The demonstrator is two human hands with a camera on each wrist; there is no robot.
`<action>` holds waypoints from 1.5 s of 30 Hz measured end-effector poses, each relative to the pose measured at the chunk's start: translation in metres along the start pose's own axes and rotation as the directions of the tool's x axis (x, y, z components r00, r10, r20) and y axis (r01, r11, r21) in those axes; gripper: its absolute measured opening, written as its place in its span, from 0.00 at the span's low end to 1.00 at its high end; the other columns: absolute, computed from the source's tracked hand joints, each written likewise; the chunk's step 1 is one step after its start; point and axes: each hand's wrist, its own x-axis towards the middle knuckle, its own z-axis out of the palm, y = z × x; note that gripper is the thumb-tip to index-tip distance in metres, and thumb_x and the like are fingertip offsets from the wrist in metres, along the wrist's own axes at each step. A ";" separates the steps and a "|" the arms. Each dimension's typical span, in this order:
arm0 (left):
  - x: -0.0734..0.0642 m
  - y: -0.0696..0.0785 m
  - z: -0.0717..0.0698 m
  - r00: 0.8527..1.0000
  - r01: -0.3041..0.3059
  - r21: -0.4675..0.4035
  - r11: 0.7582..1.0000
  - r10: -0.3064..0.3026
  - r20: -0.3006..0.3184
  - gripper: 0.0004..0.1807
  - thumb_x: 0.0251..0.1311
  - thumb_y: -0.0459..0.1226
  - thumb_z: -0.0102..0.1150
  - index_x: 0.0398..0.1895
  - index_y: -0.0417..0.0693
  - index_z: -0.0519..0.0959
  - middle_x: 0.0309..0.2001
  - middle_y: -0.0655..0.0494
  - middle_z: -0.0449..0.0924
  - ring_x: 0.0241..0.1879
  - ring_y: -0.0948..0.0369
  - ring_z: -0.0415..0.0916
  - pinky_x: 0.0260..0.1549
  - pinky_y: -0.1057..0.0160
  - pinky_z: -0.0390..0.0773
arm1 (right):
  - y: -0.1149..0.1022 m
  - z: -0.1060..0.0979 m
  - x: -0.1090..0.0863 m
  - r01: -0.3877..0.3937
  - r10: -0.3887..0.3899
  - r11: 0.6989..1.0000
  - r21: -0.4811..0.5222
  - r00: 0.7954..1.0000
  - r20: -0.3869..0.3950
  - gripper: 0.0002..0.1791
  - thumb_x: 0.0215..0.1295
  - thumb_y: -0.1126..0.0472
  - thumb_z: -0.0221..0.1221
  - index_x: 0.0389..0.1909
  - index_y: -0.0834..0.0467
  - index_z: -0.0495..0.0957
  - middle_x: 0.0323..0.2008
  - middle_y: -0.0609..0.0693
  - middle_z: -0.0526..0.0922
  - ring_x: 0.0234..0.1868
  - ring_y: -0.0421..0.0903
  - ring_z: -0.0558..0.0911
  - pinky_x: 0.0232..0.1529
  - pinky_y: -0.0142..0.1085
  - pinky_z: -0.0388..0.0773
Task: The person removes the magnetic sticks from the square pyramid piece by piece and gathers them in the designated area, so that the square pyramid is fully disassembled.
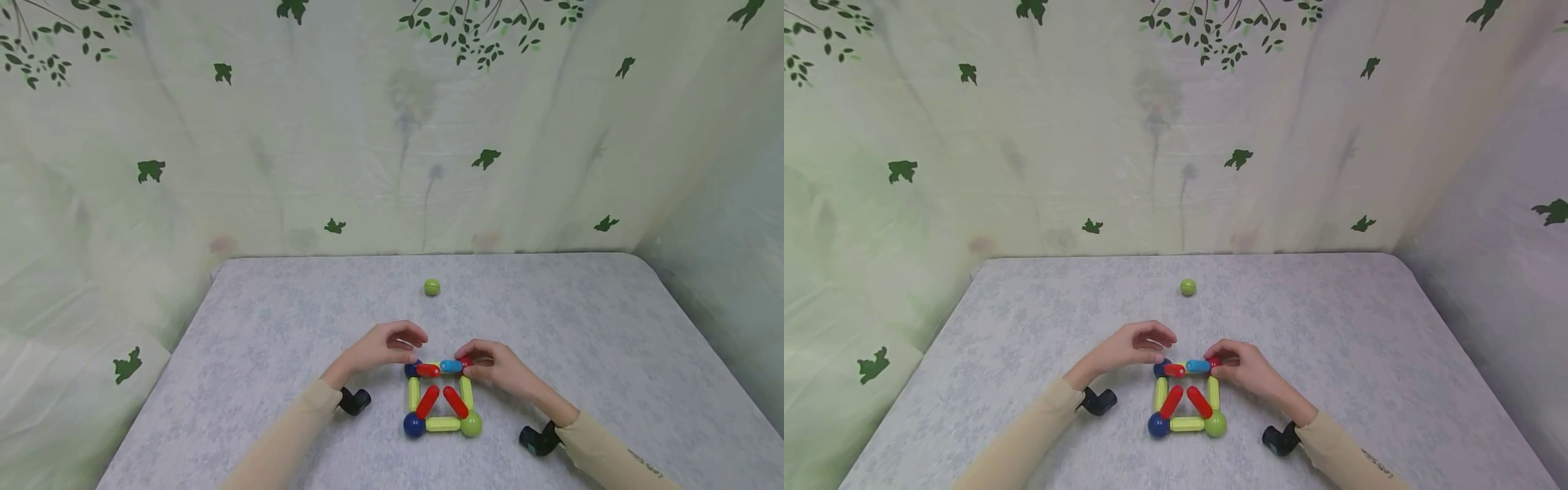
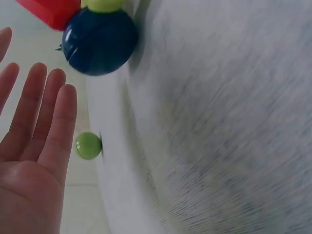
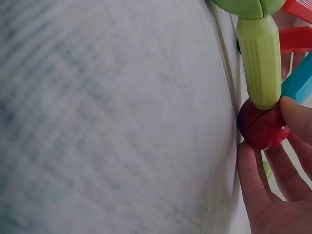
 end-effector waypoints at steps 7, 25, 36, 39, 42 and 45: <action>-0.007 -0.003 0.013 0.999 -0.040 -0.029 0.999 0.041 0.035 0.18 0.58 0.27 0.62 0.53 0.36 0.75 0.51 0.39 0.76 0.54 0.48 0.74 0.57 0.51 0.69 | 0.002 -0.001 0.000 0.011 -0.011 1.000 0.023 1.000 0.008 0.12 0.64 0.67 0.59 0.48 0.61 0.78 0.45 0.52 0.80 0.47 0.50 0.78 0.50 0.39 0.77; -0.005 -0.009 0.025 0.988 -0.152 0.133 0.979 0.148 0.040 0.12 0.58 0.30 0.64 0.44 0.49 0.78 0.40 0.62 0.80 0.43 0.64 0.76 0.56 0.60 0.70 | 0.004 -0.001 0.000 0.018 -0.018 0.999 0.035 1.000 0.009 0.12 0.65 0.66 0.58 0.49 0.61 0.78 0.46 0.51 0.79 0.48 0.49 0.78 0.52 0.42 0.76; -0.006 0.001 0.028 0.970 -0.241 0.256 0.936 0.240 0.037 0.10 0.57 0.25 0.61 0.42 0.40 0.78 0.39 0.51 0.81 0.40 0.59 0.77 0.48 0.54 0.76 | 0.002 0.000 -0.001 0.016 -0.016 1.000 0.022 1.000 0.006 0.11 0.64 0.66 0.59 0.47 0.61 0.78 0.45 0.52 0.79 0.47 0.50 0.78 0.50 0.37 0.76; -0.007 0.008 0.029 0.967 -0.255 0.272 0.928 0.253 0.040 0.10 0.56 0.22 0.60 0.41 0.37 0.78 0.39 0.48 0.81 0.40 0.56 0.77 0.46 0.52 0.76 | 0.002 0.001 0.000 0.020 -0.020 1.000 0.013 1.000 0.005 0.11 0.64 0.66 0.60 0.47 0.61 0.78 0.45 0.52 0.79 0.47 0.50 0.78 0.50 0.37 0.76; -0.007 0.005 0.028 0.958 -0.284 0.316 0.905 0.283 0.051 0.10 0.57 0.24 0.61 0.41 0.39 0.78 0.39 0.52 0.80 0.40 0.61 0.76 0.45 0.57 0.77 | 0.003 0.000 0.000 0.024 -0.025 1.000 0.012 1.000 0.008 0.11 0.65 0.66 0.59 0.48 0.61 0.78 0.46 0.52 0.79 0.47 0.50 0.78 0.50 0.37 0.76; -0.005 -0.001 0.026 0.955 -0.289 0.369 0.883 0.294 0.043 0.09 0.59 0.27 0.60 0.42 0.43 0.78 0.40 0.57 0.79 0.41 0.65 0.74 0.45 0.63 0.76 | 0.004 0.000 0.000 0.027 -0.027 1.000 0.009 1.000 0.013 0.12 0.65 0.67 0.59 0.48 0.62 0.78 0.46 0.53 0.79 0.48 0.50 0.78 0.51 0.38 0.76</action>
